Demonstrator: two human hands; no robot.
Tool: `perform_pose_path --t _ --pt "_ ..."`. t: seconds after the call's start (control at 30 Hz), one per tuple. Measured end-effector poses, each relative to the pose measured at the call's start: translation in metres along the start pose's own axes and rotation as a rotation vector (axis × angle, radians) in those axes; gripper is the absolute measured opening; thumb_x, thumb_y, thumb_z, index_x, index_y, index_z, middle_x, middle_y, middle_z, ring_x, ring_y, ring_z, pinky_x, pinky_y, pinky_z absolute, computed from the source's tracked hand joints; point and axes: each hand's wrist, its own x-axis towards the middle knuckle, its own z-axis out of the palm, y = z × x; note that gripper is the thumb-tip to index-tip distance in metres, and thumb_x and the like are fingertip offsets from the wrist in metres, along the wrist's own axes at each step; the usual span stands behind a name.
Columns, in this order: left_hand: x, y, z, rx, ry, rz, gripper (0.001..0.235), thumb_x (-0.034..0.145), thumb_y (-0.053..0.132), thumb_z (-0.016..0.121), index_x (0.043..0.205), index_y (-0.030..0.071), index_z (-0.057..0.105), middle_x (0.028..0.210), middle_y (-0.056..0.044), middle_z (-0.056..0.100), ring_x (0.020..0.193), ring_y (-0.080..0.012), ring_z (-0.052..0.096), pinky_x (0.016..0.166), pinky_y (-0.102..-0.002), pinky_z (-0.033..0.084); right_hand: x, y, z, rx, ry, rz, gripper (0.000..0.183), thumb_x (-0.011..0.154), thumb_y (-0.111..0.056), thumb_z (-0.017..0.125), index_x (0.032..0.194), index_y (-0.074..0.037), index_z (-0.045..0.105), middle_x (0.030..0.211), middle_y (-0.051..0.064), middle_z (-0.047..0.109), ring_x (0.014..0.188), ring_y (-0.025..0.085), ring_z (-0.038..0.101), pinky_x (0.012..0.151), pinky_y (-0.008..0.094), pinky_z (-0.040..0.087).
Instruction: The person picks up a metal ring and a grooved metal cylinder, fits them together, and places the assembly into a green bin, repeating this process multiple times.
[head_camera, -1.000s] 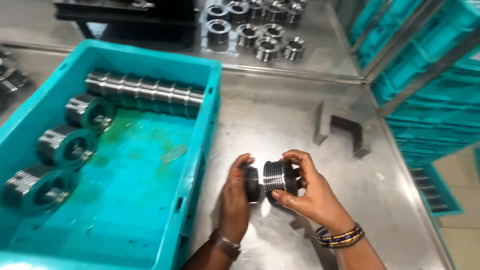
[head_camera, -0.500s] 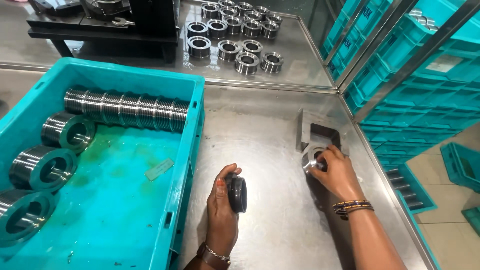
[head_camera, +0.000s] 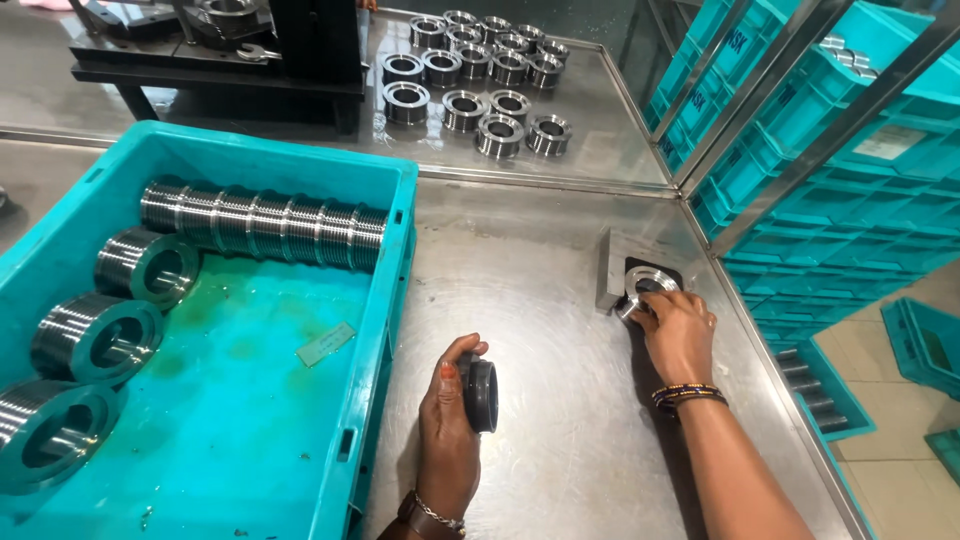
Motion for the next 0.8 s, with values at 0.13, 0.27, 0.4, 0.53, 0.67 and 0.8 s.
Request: perform_pose_path --t 0.13,0.27,0.4,0.53,0.67,0.8 --pt "-0.002 0.006 0.001 0.042 0.003 0.043 0.058 0.104 0.045 0.027 0.139 0.010 0.058 0.126 -0.011 0.069 0.114 -0.0160 0.065 0.090 -0.030 0.055 0.005 -0.002 -0.001 -0.061 -0.003 -0.010 0.033 0.081 -0.031 0.079 0.111 -0.018 0.078 0.119 0.004 0.072 0.125 0.031 0.054 0.096 0.052 0.040" --pt "-0.003 0.012 0.000 0.041 0.006 0.033 0.057 0.105 0.043 0.027 0.138 0.009 0.059 0.124 -0.010 0.070 0.109 -0.0167 0.064 0.089 -0.029 0.052 0.008 -0.006 -0.004 -0.138 -0.095 0.027 0.032 0.084 -0.035 0.076 0.113 -0.020 0.077 0.112 0.003 0.073 0.126 0.028 0.055 0.096 0.054 0.039" --pt "-0.006 0.016 0.000 0.087 0.026 0.077 0.057 0.105 0.043 0.027 0.137 0.009 0.059 0.122 -0.006 0.070 0.107 -0.0136 0.065 0.091 -0.025 0.050 0.010 0.003 -0.011 -0.234 -0.262 0.000 0.027 0.085 -0.035 0.075 0.108 -0.022 0.079 0.107 0.004 0.076 0.120 0.028 0.058 0.098 0.052 0.042" --pt "-0.001 0.001 0.001 -0.061 0.092 0.132 0.056 0.107 0.043 0.030 0.136 0.006 0.061 0.119 -0.005 0.069 0.096 -0.0143 0.059 0.086 -0.027 0.049 -0.025 -0.006 -0.011 -0.238 -0.336 -0.100 0.028 0.082 -0.038 0.077 0.105 -0.022 0.080 0.101 0.007 0.077 0.107 0.030 0.064 0.093 0.045 0.053" --pt "-0.001 -0.003 0.009 -0.169 0.096 0.035 0.051 0.106 0.041 0.035 0.131 0.006 0.063 0.114 -0.004 0.068 0.097 -0.0116 0.058 0.086 -0.027 0.049 -0.036 -0.049 -0.003 0.087 -0.238 -0.303 0.034 0.070 -0.026 0.083 0.102 -0.018 0.079 0.100 0.005 0.077 0.100 0.030 0.064 0.091 0.042 0.053" --pt "0.006 -0.027 0.012 -0.215 0.057 0.157 0.047 0.109 0.038 0.038 0.129 0.002 0.062 0.116 -0.007 0.068 0.108 -0.0124 0.061 0.096 -0.027 0.048 -0.008 -0.129 -0.017 0.017 -0.139 -0.401 0.040 0.076 -0.015 0.078 0.115 -0.013 0.073 0.113 0.008 0.072 0.109 0.034 0.060 0.099 0.047 0.047"
